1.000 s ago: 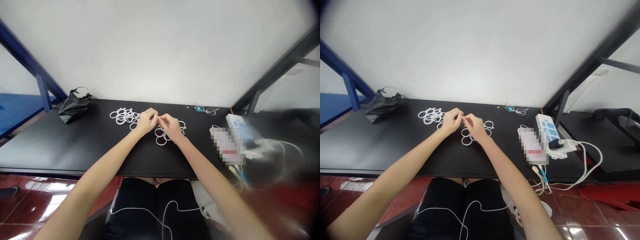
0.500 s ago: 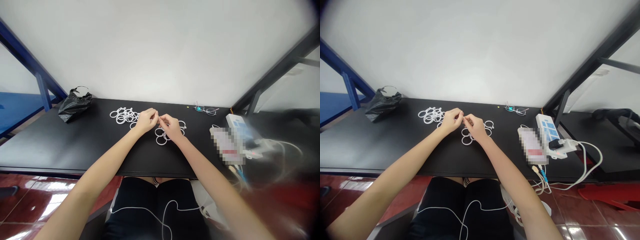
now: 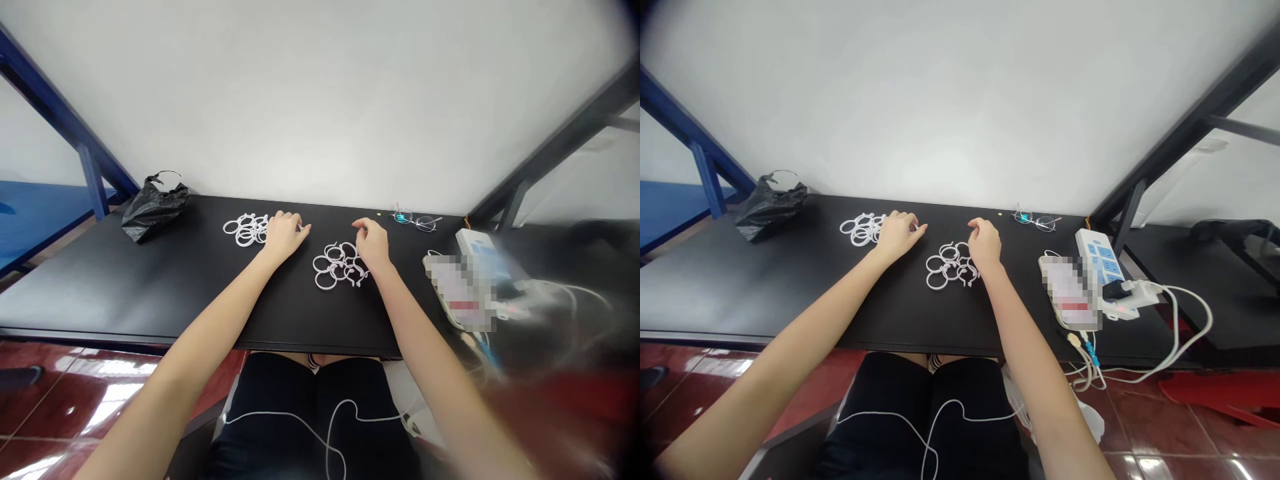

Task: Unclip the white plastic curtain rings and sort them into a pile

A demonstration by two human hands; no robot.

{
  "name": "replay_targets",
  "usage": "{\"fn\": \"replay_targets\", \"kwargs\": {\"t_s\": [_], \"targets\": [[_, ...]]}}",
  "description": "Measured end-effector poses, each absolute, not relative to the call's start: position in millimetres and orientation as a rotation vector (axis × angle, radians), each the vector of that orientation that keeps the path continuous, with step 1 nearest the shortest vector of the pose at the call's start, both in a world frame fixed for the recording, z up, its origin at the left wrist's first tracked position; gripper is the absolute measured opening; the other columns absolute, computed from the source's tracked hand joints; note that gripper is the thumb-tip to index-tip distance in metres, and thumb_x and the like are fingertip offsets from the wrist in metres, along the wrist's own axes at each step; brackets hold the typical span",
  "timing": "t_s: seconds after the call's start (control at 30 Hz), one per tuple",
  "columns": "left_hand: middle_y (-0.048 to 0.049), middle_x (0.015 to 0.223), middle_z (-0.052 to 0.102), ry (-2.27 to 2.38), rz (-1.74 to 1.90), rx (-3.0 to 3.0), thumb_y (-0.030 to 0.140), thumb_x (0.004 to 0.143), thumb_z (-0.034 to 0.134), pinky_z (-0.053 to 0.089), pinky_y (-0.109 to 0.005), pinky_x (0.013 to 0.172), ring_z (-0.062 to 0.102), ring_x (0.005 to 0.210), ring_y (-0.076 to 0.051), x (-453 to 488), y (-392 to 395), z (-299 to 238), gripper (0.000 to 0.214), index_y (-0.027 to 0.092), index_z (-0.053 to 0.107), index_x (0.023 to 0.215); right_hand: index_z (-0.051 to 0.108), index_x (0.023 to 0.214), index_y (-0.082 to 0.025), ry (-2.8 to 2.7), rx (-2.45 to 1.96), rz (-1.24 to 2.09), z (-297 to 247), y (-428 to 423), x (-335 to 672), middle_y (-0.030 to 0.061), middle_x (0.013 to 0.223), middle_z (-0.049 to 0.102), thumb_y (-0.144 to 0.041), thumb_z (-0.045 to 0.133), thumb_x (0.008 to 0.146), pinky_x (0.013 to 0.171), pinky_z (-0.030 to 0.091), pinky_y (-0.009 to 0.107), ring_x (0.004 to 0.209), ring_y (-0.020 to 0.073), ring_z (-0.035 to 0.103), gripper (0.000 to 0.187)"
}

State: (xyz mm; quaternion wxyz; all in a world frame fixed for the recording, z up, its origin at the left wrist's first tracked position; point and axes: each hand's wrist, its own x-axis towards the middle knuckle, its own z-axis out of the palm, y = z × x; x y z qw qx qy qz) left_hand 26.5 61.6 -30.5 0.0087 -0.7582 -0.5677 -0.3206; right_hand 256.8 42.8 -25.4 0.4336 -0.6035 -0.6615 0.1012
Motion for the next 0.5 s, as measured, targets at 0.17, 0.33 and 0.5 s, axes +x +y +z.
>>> {"fn": "replay_targets", "kwargs": {"t_s": [0.17,0.33,0.5], "targets": [[-0.0119,0.08,0.062,-1.824,-0.922,-2.377,0.037,0.086,0.058,0.038,-0.042,0.081,0.053,0.09,-0.031,23,65,-37,0.023,0.02,0.057,0.072,0.068,0.085,-0.02,-1.688,-1.471,0.324,-40,51,260,0.0066,0.093,0.071,0.0,0.042,0.071,0.094,0.052,0.045,0.093,0.0241,0.066,0.036],[-0.0144,0.086,0.062,-1.846,-0.877,-2.389,0.034,0.086,0.058,0.036,-0.047,0.085,0.052,0.095,-0.035,22,65,-37,0.021,0.02,0.058,0.071,0.07,0.086,-0.02,-1.695,-1.451,0.467,-38,51,258,0.0055,0.094,0.071,0.0,0.043,0.061,0.087,0.056,0.043,0.089,0.0234,0.068,0.041],[-0.0135,0.09,0.062,-1.848,-0.905,-2.379,0.035,0.087,0.056,0.034,-0.048,0.09,0.052,0.099,-0.035,23,63,-35,0.02,0.02,0.06,0.075,0.071,0.083,-0.018,-1.7,-1.395,0.659,-38,52,257,0.0044,0.093,0.072,0.002,0.044,0.054,0.093,0.055,0.043,0.097,0.0234,0.069,0.045]]}}
